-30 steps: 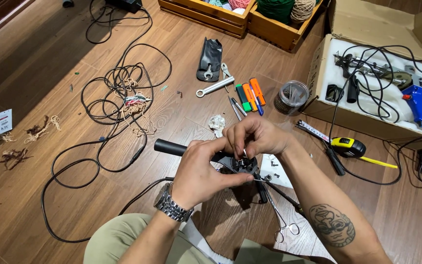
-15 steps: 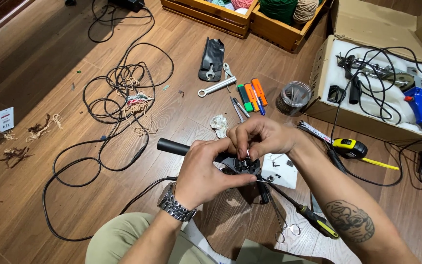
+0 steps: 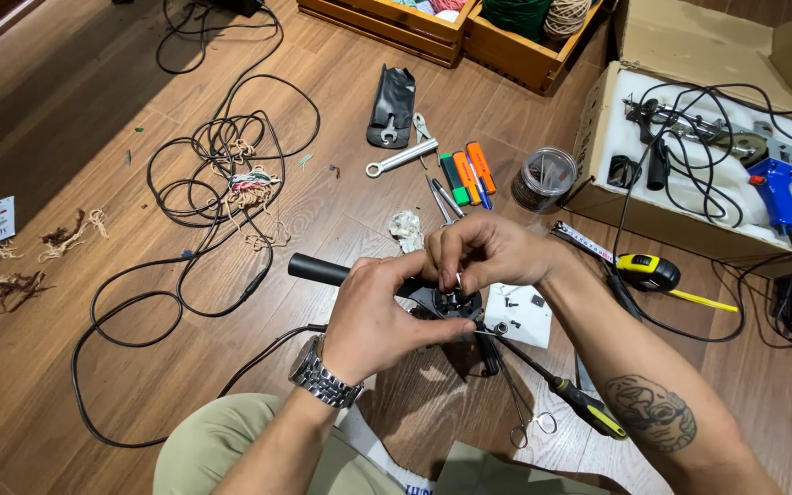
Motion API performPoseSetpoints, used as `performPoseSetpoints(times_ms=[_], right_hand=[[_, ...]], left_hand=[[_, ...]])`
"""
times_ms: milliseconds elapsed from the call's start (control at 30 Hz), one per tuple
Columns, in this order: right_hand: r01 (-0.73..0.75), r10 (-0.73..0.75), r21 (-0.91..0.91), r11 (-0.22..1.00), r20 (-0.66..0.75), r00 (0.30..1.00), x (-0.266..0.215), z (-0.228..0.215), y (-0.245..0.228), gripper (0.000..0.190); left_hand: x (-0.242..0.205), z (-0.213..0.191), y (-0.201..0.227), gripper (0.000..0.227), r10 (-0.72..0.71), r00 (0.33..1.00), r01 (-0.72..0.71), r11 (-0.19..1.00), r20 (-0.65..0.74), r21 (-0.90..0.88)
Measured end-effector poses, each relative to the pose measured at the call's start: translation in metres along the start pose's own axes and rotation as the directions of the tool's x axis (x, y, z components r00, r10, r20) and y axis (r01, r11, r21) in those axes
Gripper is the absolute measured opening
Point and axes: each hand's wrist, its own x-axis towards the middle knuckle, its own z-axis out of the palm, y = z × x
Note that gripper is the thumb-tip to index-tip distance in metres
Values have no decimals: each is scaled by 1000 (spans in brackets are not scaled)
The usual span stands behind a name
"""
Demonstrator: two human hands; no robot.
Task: Repairing and adjusting a tufting gun mechanism while sitting on the floor using a screwdriver and manual dexterity.
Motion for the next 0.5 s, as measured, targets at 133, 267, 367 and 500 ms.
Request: performPoseSetpoints(times_ms=[133, 267, 367, 500], right_hand=[[12, -12, -19, 1000, 19, 1000, -4, -5, -4, 34], [-26, 22, -81, 996, -47, 999, -6, 1, -22, 31], [-20, 11, -91, 996, -99, 995, -6, 6, -28, 21], [139, -77, 99, 985, -470, 879, -15, -5, -19, 17]], left_hand=[[1, 3, -3, 43, 13, 1000, -12, 1000, -8, 10], [0, 3, -5, 43, 29, 999, -30, 999, 13, 15], [0, 5, -7, 45, 43, 999, -44, 999, 13, 23], [-2, 5, -7, 48, 40, 999, -40, 999, 4, 12]])
